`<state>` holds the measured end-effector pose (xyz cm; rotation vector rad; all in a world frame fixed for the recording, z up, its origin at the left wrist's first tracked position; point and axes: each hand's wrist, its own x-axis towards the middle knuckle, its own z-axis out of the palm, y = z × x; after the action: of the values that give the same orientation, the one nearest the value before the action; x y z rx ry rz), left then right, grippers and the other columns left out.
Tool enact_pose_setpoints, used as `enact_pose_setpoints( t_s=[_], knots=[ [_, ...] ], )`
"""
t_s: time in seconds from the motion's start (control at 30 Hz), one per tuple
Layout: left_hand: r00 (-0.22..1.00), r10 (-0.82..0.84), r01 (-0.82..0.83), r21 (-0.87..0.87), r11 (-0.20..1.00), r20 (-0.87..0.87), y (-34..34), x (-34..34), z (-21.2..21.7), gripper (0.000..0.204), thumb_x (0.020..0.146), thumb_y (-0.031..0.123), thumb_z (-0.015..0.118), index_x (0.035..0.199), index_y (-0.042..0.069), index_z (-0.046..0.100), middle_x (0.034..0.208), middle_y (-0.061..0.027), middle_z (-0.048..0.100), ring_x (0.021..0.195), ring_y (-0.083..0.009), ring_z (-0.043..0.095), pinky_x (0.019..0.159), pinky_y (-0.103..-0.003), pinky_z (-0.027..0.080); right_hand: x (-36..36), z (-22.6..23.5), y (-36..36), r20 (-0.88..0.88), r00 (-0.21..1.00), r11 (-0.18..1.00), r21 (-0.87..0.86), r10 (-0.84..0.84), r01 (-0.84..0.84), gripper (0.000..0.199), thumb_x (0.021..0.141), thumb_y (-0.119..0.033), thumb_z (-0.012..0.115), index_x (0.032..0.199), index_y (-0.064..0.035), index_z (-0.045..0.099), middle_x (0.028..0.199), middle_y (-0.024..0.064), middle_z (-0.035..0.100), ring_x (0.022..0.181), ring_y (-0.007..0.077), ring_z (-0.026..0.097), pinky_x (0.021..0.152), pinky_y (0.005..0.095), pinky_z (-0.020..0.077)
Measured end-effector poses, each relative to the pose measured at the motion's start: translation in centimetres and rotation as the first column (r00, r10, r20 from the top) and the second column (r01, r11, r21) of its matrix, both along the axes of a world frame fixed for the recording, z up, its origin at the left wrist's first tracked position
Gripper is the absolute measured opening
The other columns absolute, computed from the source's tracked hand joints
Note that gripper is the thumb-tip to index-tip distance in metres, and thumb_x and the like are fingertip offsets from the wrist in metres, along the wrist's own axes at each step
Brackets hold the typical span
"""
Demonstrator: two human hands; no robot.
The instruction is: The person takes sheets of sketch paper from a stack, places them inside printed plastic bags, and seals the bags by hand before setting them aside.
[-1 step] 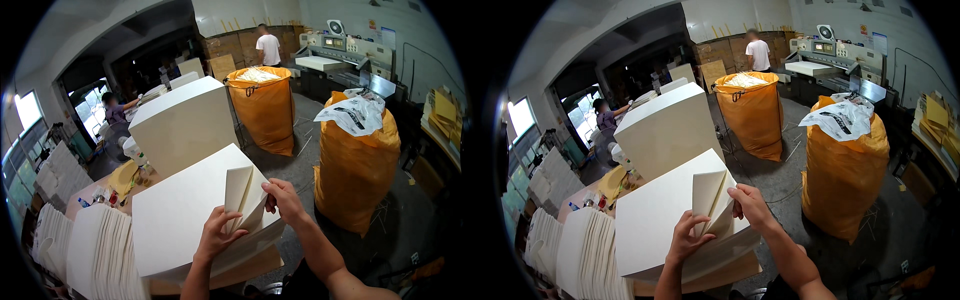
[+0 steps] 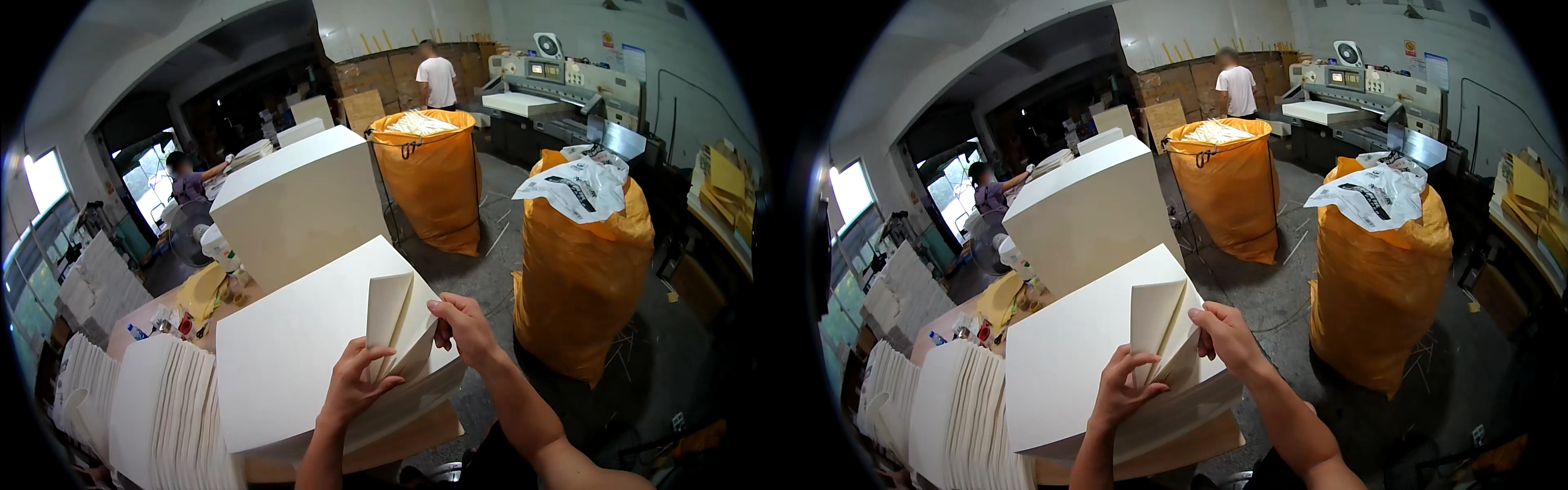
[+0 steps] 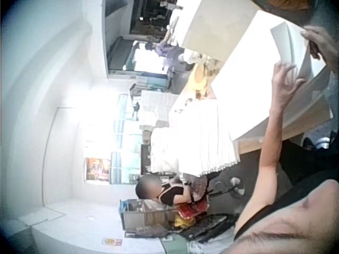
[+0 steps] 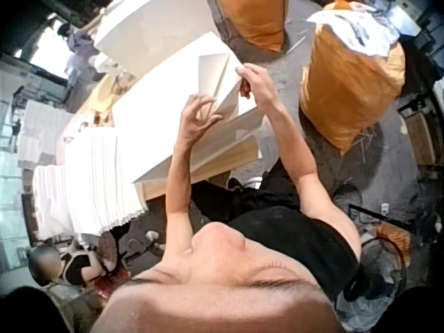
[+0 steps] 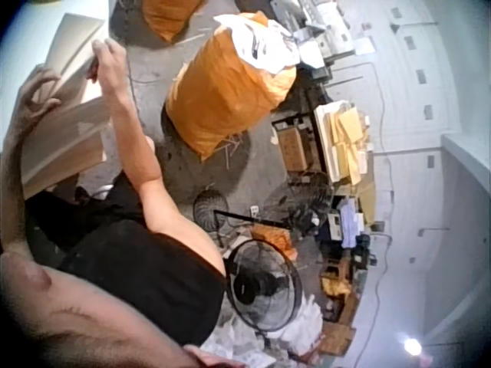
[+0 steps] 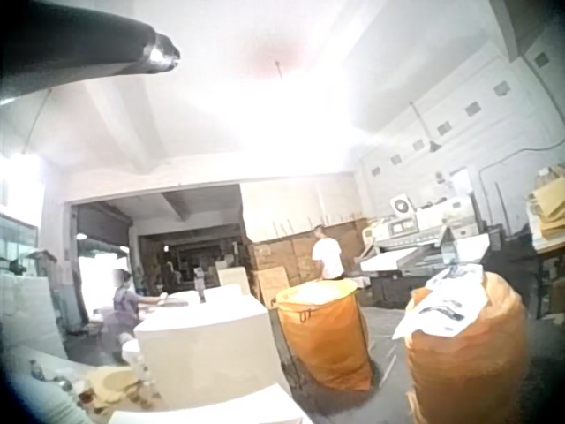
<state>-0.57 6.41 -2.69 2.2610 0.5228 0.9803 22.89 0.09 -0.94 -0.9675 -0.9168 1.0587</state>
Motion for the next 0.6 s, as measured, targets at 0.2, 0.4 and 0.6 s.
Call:
enact_pose_setpoints(
  t_s=[0.2,0.4,0.6],
  knots=[
    [1.0,0.009,-0.008,-0.054,0.999,0.006,-0.4,-0.1,0.5,0.054,0.074,0.012,0.091,0.124,0.011,0.069,0.119,-0.0123,0.065,0.111,-0.0288,0.063,0.096,-0.038,0.051,0.3,0.2,-0.7,-0.011,0.999,0.999,-0.007,0.037,-0.037,0.04,0.103,-0.038,0.062,0.078,-0.0081,0.054,0.062,0.0002,0.056,0.051,0.0086,0.056,0.045,0.0234,0.0419],
    [0.998,0.002,0.009,-0.161,0.987,0.07,-0.2,0.1,0.4,0.057,0.078,0.01,0.087,0.132,0.013,0.067,0.123,-0.0144,0.065,0.115,-0.0303,0.064,0.098,-0.039,0.051,1.3,-1.0,-1.1,0.283,0.959,0.999,0.023,-0.035,0.029,0.034,0.106,-0.03,0.057,0.081,-0.0064,0.056,0.066,0.002,0.057,0.054,0.0104,0.058,0.047,0.0246,0.0461],
    [1.0,-0.022,0.024,-0.15,0.988,0.014,-0.4,0.0,1.1,0.061,0.077,0.008,0.088,0.133,0.013,0.066,0.122,-0.0146,0.065,0.114,-0.0297,0.064,0.1,-0.038,0.05,0.5,-1.4,-1.0,0.022,0.998,0.998,0.043,-0.051,0.05,0.035,0.105,-0.029,0.055,0.079,-0.0057,0.055,0.065,0.0027,0.059,0.055,0.0111,0.058,0.049,0.0264,0.0467]
  ],
)
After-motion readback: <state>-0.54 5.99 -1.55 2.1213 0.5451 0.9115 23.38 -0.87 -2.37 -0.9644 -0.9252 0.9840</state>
